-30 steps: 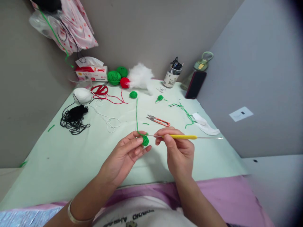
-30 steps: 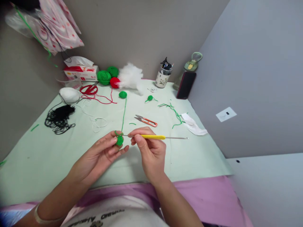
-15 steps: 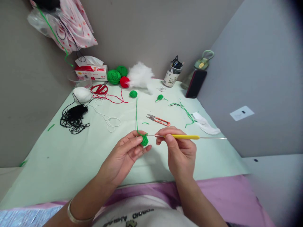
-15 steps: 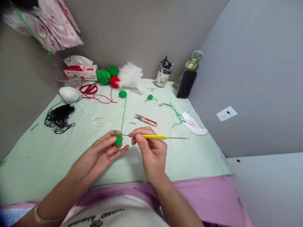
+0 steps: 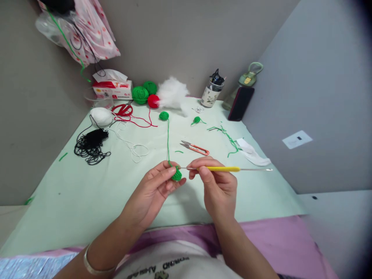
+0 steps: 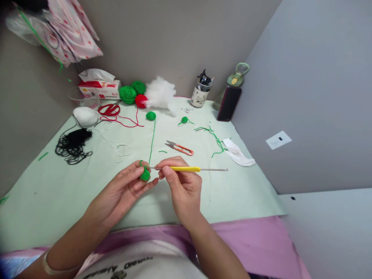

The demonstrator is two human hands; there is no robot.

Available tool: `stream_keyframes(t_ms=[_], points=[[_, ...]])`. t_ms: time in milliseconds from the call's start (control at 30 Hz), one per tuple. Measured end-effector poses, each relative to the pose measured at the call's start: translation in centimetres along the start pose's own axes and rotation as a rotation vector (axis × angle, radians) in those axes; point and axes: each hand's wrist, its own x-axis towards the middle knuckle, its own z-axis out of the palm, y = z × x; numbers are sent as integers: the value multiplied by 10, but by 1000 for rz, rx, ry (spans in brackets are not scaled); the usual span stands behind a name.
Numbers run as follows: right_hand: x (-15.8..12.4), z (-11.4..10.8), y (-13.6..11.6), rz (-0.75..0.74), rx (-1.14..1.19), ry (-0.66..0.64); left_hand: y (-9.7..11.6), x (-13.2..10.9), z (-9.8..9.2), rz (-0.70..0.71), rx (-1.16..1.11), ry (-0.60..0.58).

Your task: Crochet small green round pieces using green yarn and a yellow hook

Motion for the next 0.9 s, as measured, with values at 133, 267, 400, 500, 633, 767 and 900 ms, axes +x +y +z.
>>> stream_keyframes(t_ms=[133,267,400,500,633,767,900], points=[[0,1,0,7,-13,10,0,0,0,8,-6,2],[0,2,-1,-7,-24,7,-1,0,0,18,7,-4],[0,2,-1,-16,-28,-6,-2,1,-2,30,17,-12],[1,0,0,43,41,-17,-2,1,-5,25,12,-36],[6,0,0,209,230,-40,-2,-1,-6,-4,23,-79],[7,5,1,357,357,-13,-4,-3,-2,100,113,-35],[3,13,1,333,385,39,-6,-4,1,280,253,91]])
